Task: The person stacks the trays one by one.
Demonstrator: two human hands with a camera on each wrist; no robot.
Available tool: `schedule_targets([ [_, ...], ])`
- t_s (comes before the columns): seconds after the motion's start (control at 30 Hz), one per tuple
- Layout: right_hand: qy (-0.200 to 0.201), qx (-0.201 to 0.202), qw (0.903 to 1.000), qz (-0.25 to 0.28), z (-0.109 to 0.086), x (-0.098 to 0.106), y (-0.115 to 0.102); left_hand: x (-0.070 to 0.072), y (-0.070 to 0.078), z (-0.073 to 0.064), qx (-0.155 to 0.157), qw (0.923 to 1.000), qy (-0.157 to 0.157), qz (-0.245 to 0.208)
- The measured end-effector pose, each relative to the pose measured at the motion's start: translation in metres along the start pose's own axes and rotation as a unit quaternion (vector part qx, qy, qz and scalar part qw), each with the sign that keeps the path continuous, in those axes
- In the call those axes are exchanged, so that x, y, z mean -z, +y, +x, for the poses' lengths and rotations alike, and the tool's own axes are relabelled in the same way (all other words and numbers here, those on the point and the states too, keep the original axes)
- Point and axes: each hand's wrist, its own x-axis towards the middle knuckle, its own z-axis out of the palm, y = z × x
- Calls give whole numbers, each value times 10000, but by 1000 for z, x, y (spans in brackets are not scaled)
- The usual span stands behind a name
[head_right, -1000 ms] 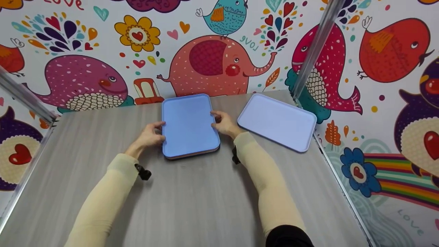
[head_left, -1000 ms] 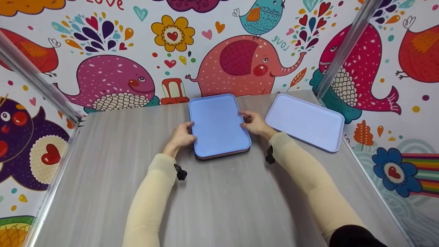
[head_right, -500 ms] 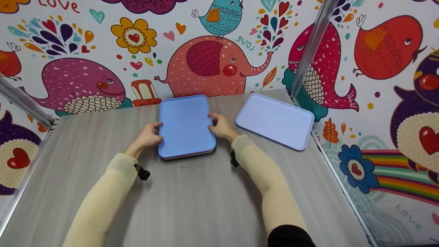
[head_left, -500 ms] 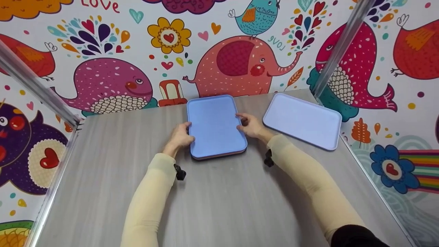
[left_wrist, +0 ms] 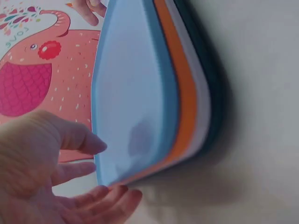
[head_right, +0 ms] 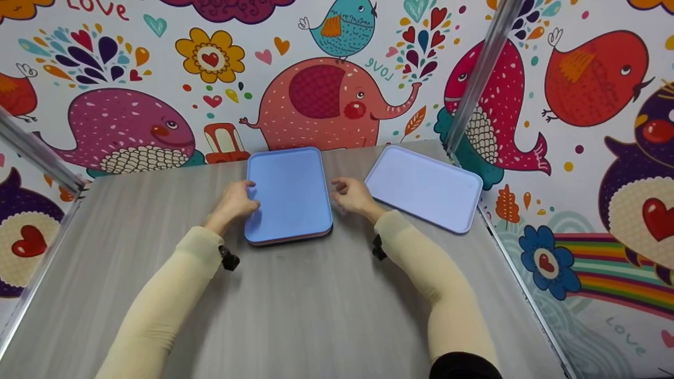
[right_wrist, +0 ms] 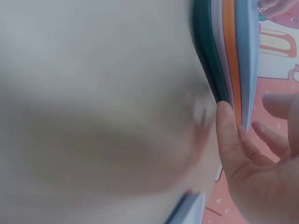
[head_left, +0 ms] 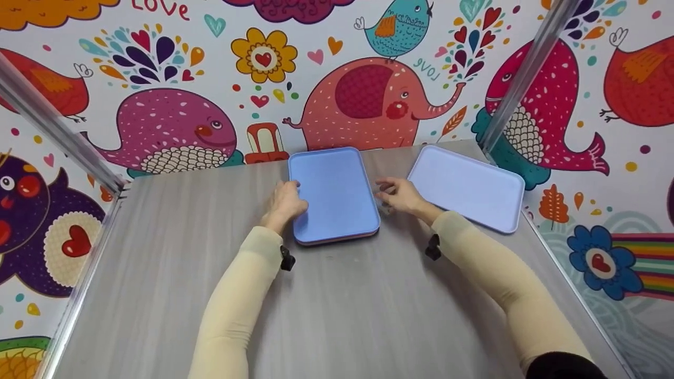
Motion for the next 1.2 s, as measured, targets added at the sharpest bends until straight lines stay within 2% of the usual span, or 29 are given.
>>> schedule_targets([
  [0.23, 271, 42, 9982, -530, -16, 25, 12, -1, 22, 9, -225, 9976, 411, 502],
  [0.37, 316, -84, 9967, -746, -27, 46, 17, -4, 39, 16, -280, 9959, 466, 718],
  [0.53, 413, -324, 9970, -569, -41, 81, 21, -10, 63, 24, -366, 9964, 389, 657],
  [0.73, 682, -698, 9951, -150, -57, 123, 25, -16, 89, 34, -516, 9957, 466, 620],
  [0.83, 692, -857, 9937, -227, -70, 143, 34, -21, 103, 38, -631, 9965, 363, 412],
  [0.97, 685, -1112, 9905, -433, -95, 165, 49, -30, 121, 44, -729, 9971, 21, -200],
  [1.0, 710, -1175, 9892, -506, -101, 169, 53, -42, 119, 57, -837, 9959, 37, -347],
  [1.1, 789, -1381, 9854, -602, -119, 176, 65, -50, 132, 57, -950, 9941, 15, -519],
  [1.2, 839, -1642, 9809, -612, -135, 180, 78, -58, 146, 54, -895, 9936, -12, -688],
])
